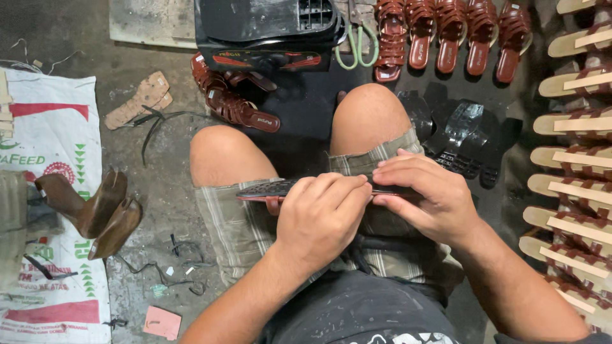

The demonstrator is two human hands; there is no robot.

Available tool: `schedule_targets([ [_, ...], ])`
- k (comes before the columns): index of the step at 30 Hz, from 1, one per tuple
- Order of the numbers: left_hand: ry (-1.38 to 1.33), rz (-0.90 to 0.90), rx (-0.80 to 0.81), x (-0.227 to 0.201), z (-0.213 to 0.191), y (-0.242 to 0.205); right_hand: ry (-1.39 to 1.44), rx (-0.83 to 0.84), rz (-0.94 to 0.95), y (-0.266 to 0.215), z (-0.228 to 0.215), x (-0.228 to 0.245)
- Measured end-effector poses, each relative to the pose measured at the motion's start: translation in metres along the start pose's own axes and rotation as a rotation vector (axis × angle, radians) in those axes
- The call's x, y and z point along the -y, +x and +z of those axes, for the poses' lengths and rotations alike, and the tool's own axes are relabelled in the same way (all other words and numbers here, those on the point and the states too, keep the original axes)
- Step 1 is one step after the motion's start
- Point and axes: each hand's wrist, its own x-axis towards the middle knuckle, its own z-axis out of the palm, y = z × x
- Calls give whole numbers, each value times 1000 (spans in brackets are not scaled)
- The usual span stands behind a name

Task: The person assembles brown sandals by attaching black rubber soles to the upper straps. They use a gas stove to heat the sole, a scraper to smooth the edges, and pliers to trim excess material. The process is repeated for multiple sandals.

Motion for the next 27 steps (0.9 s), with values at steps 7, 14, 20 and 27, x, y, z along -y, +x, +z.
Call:
schedule_targets([
  [7, -111, -113, 15, 3, 1, 2, 191, 30, 80, -7, -14, -13],
  [14, -134, -153, -5, 5, 3, 6, 510, 70, 157, -13, -20, -30],
  [20, -200, -199, -15, 12, 6, 3, 782, 111, 214, -20, -16, -50],
  [27, -256, -215, -41, 15, 10, 3, 910, -7, 275, -31, -4, -63],
])
